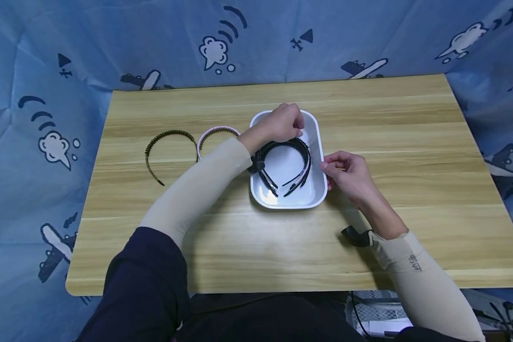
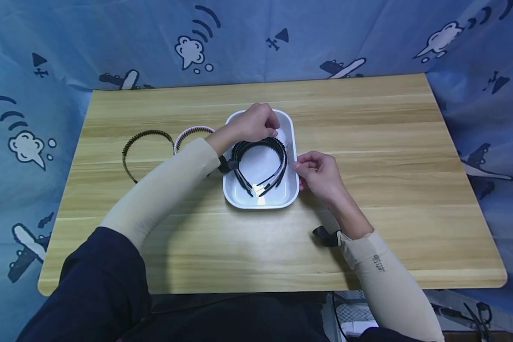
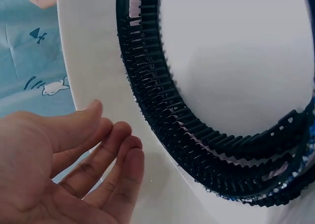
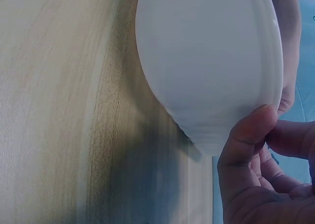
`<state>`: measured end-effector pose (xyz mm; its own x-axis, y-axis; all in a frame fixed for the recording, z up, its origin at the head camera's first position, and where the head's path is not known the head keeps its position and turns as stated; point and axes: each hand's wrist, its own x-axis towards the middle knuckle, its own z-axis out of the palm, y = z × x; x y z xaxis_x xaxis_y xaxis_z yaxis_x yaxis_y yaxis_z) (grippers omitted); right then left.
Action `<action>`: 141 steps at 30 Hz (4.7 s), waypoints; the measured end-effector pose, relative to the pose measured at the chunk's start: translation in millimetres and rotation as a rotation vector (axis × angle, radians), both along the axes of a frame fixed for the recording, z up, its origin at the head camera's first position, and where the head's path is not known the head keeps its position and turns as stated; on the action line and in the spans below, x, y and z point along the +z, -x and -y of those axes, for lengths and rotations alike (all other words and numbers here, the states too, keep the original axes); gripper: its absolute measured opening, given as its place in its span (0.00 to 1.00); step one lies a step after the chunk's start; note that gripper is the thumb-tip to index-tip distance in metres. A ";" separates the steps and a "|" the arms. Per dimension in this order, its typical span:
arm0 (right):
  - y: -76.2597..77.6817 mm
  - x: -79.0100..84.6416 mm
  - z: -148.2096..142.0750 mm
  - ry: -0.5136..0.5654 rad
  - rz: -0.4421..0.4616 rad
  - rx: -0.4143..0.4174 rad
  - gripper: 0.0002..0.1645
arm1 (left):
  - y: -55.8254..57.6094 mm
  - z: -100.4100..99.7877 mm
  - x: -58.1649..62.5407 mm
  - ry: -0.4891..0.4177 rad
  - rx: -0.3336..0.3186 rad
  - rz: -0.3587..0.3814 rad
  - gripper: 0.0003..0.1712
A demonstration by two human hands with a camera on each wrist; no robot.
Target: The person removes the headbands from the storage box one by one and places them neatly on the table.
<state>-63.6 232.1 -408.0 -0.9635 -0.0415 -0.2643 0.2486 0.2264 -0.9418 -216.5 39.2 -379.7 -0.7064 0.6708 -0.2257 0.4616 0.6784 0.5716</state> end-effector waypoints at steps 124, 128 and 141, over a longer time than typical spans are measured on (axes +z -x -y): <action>0.7 -0.6 3.3 -0.021 -0.013 0.009 0.10 | -7.2 73.5 34.5 -0.212 0.249 0.084 0.13; 0.3 0.0 2.8 -0.025 -0.005 0.005 0.10 | -3.9 81.0 38.1 -0.202 0.270 0.090 0.13; -0.3 -1.3 2.4 -0.045 -0.005 0.004 0.11 | -0.6 104.4 46.2 -0.219 0.298 0.099 0.13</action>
